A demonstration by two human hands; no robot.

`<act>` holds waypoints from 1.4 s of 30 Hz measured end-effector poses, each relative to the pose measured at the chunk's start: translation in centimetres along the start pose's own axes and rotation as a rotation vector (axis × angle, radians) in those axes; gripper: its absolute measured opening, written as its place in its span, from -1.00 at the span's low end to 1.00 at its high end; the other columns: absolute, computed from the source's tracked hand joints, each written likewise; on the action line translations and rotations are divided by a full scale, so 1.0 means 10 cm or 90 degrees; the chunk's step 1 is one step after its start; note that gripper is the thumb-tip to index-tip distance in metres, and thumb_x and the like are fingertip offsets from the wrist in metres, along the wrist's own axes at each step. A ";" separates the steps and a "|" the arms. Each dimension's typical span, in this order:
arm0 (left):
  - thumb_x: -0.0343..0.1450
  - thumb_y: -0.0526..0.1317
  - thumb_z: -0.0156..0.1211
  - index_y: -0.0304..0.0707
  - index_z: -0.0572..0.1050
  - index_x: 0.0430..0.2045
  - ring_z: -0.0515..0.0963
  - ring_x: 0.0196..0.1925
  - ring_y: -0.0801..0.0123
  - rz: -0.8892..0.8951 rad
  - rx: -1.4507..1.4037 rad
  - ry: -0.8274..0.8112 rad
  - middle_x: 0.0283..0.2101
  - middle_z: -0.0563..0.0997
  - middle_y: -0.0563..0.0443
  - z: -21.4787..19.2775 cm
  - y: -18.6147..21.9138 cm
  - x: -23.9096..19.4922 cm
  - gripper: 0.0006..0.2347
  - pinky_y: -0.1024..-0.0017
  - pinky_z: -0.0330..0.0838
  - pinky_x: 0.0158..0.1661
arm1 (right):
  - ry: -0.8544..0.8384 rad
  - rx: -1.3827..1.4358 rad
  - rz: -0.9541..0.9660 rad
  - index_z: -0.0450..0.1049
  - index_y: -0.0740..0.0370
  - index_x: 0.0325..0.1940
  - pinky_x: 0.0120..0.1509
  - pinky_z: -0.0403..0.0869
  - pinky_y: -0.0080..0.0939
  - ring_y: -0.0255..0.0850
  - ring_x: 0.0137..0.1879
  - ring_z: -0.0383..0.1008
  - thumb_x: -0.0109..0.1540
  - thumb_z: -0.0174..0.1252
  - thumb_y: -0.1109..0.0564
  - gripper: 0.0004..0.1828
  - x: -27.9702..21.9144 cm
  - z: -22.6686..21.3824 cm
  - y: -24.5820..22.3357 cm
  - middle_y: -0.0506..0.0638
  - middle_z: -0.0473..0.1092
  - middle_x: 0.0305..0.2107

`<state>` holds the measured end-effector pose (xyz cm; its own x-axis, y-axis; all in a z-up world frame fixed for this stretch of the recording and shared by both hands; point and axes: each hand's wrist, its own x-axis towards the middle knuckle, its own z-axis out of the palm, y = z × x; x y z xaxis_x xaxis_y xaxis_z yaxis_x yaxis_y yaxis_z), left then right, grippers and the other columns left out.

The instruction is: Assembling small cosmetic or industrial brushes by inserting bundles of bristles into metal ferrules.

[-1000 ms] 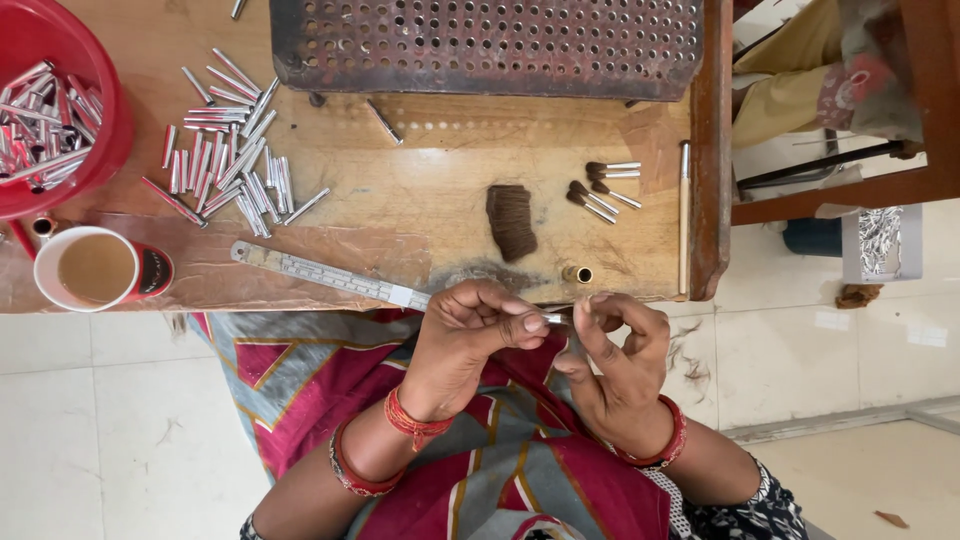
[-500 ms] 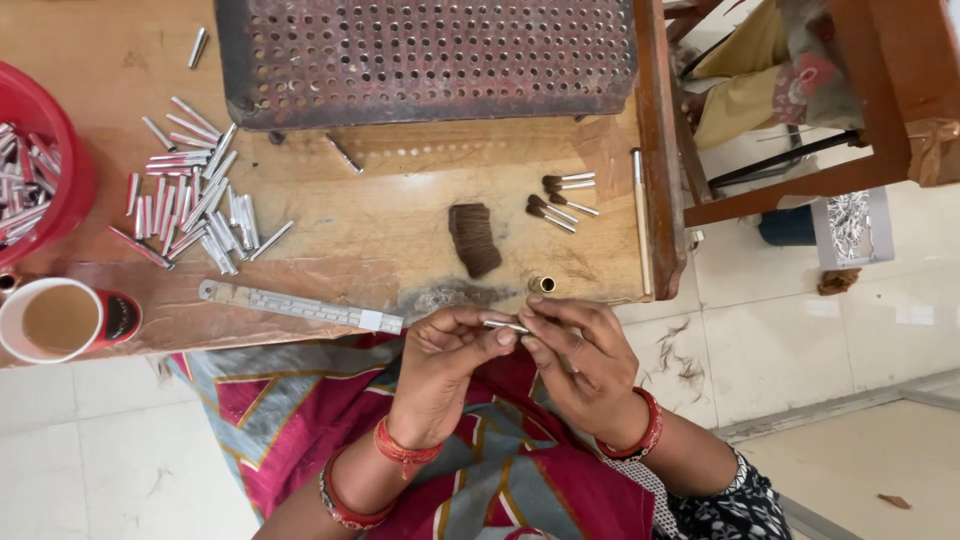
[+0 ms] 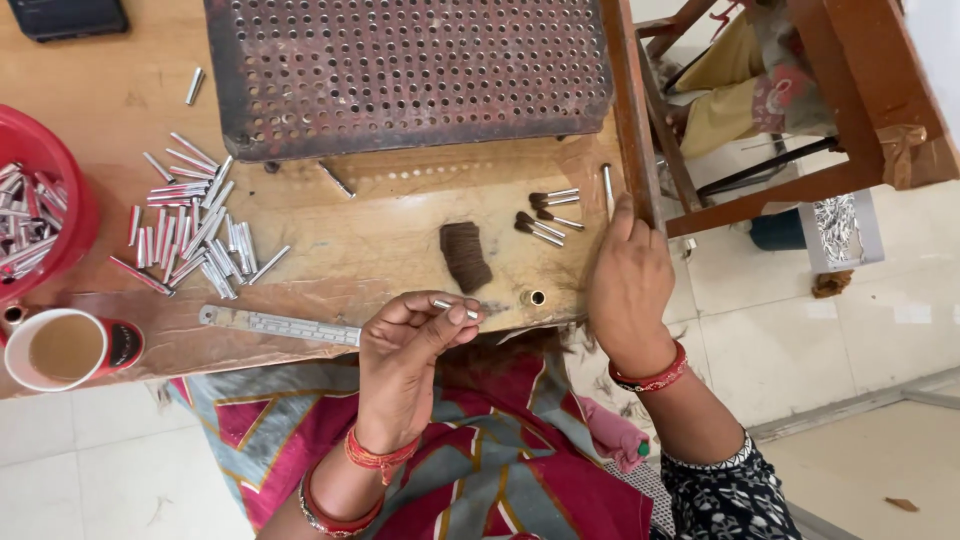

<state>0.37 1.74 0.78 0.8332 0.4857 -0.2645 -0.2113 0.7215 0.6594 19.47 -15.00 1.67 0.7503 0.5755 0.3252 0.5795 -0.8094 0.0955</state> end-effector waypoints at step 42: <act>0.42 -0.51 0.30 -0.42 0.61 -0.15 0.67 -0.15 0.47 0.208 0.169 -0.093 -0.09 0.66 -0.09 -0.08 -0.06 0.21 -0.84 0.53 0.62 -0.11 | -0.025 0.458 0.030 0.57 0.25 0.24 -0.05 0.48 -0.23 -0.17 -0.14 0.52 0.25 0.06 0.48 -0.49 -0.37 -0.51 -0.05 0.11 0.43 -0.18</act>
<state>1.77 2.74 -0.72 0.8122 0.5783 0.0773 -0.3525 0.3808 0.8548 14.78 -17.31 5.17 0.7831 0.5561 0.2783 0.6017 -0.5645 -0.5650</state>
